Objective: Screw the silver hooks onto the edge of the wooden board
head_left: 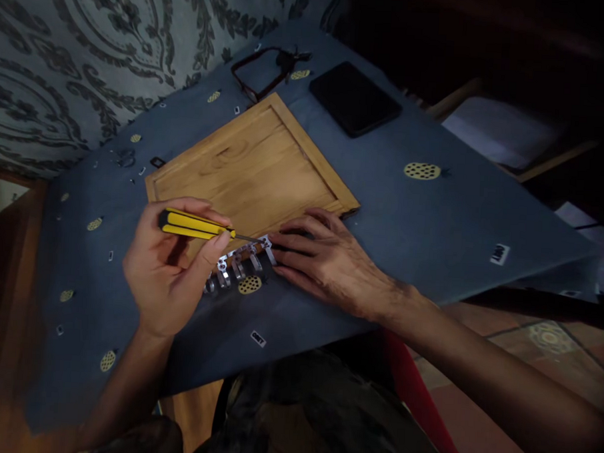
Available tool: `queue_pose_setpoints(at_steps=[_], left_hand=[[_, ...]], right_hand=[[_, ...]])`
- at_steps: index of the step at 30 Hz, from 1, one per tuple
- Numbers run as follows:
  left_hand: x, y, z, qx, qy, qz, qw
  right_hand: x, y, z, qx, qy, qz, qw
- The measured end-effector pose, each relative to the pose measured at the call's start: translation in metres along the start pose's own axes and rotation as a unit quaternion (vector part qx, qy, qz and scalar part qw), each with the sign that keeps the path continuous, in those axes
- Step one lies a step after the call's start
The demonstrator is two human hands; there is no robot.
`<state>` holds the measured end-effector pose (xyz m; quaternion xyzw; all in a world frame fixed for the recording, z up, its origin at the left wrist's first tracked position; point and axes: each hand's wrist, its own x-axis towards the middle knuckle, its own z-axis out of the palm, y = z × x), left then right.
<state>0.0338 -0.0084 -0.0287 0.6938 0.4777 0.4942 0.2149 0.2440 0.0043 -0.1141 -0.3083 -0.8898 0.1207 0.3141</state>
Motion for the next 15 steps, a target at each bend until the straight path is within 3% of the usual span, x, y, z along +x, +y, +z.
queue_pose_setpoints(at_steps=[4,15], left_hand=[[0.0007,0.0013,-0.0002,-0.004,0.030,0.015,0.999],[-0.0039,-0.0007,0.0043,0.024,-0.008,0.003,1.000]], right_hand=[[0.0004,-0.0003,-0.0001,0.003,-0.003,0.003,1.000],[-0.0006,-0.0009,-0.0005,-0.007,-0.004,0.003,1.000]])
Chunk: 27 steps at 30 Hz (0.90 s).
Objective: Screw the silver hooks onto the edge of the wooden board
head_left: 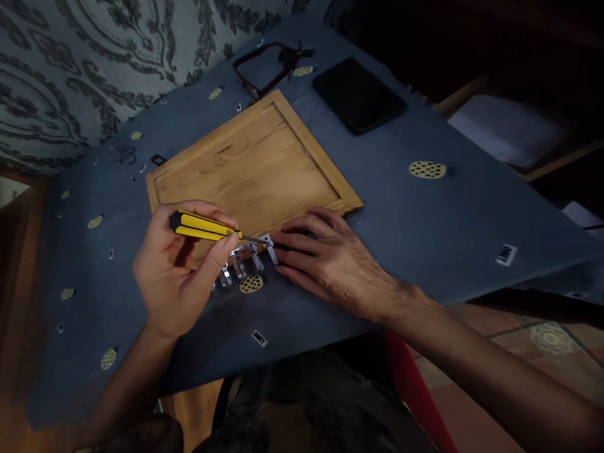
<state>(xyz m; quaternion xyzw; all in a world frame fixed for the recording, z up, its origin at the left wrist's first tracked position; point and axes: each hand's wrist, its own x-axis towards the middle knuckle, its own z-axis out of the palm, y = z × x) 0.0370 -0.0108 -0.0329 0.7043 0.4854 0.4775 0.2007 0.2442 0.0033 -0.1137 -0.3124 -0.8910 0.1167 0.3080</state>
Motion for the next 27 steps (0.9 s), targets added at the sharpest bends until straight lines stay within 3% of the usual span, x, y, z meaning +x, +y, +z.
queue_pose_setpoints(at_steps=[16,23,27], left_hand=[[0.002,-0.010,-0.002,0.035,-0.047,0.012,0.998],[0.002,-0.025,-0.002,-0.030,-0.013,-0.037,0.999],[0.000,-0.027,-0.006,-0.038,-0.013,-0.031,0.999]], right_hand=[[0.000,0.001,0.000,0.016,-0.003,0.010,1.000],[0.001,-0.001,0.000,-0.029,0.010,-0.013,0.999],[0.001,-0.003,-0.001,-0.034,0.011,-0.011,0.999]])
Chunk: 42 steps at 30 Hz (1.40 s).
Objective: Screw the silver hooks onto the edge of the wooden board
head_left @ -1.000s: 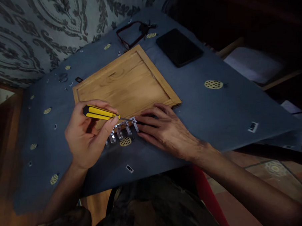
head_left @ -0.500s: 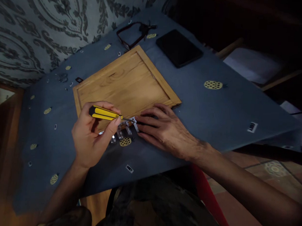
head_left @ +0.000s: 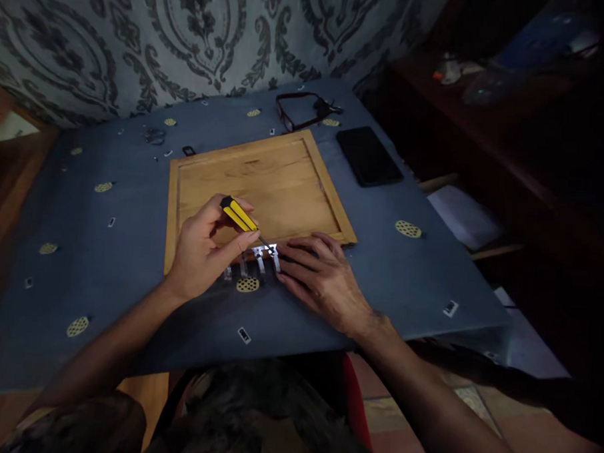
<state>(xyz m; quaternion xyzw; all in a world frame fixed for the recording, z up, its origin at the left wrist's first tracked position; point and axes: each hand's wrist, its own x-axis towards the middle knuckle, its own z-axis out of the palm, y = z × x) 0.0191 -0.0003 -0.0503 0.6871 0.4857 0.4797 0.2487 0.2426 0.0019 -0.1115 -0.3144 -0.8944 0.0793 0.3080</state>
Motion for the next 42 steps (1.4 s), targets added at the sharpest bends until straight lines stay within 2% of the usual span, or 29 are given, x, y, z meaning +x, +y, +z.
queue_pose_setpoints(at_steps=[5,12,21,26,34,38,42], left_hand=[[-0.005,-0.003,-0.002,0.032,-0.021,0.007,0.999],[-0.003,-0.008,0.001,0.017,-0.027,0.014,0.999],[0.001,-0.011,-0.005,0.016,-0.043,0.097,0.994],[0.006,-0.013,-0.008,0.012,-0.079,0.133,0.988],[0.007,-0.020,0.006,-0.067,-0.062,0.106,0.990],[0.008,-0.018,0.010,-0.052,-0.056,0.096,0.992],[0.010,-0.009,0.006,0.014,-0.063,0.103,0.993]], right_hand=[[0.000,-0.001,0.000,0.005,-0.009,0.002,1.000],[0.002,-0.001,-0.003,0.006,-0.032,0.005,0.999],[0.003,0.003,0.002,-0.004,-0.006,-0.024,1.000],[0.004,0.002,0.002,0.004,-0.011,-0.023,1.000],[0.004,0.006,0.006,-0.008,-0.004,-0.041,0.999],[0.003,0.005,0.006,-0.011,-0.009,-0.038,0.999],[0.001,0.006,0.006,-0.008,-0.006,-0.029,1.000]])
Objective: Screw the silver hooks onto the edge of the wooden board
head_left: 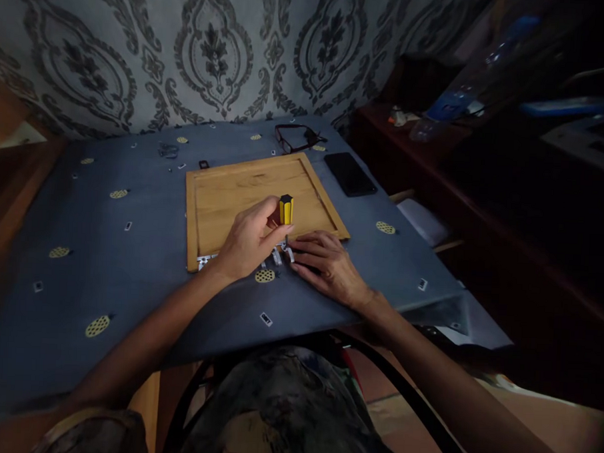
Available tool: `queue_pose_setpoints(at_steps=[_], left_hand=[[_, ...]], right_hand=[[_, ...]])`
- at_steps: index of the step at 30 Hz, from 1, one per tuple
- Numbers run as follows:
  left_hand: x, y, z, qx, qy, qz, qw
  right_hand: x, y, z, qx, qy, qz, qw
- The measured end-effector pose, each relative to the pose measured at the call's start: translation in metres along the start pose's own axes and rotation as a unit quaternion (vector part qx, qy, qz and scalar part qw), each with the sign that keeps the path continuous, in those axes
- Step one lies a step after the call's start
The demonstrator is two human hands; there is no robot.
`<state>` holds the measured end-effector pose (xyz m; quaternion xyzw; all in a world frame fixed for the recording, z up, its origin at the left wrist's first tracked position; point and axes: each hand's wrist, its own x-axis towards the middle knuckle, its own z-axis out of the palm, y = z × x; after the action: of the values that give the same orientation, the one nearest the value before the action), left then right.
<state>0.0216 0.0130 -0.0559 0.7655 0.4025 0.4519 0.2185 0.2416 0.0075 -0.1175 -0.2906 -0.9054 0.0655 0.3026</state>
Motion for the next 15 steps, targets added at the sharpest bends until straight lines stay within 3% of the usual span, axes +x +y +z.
queue_pose_setpoints(at_steps=[7,15], left_hand=[[0.004,0.014,-0.005,0.063,-0.064,0.019,0.996],[0.002,0.022,-0.005,-0.014,0.039,-0.004,0.999]], right_hand=[[-0.001,-0.001,-0.001,0.015,-0.002,0.001,1.000],[-0.001,-0.002,0.000,0.006,0.022,0.000,1.000]])
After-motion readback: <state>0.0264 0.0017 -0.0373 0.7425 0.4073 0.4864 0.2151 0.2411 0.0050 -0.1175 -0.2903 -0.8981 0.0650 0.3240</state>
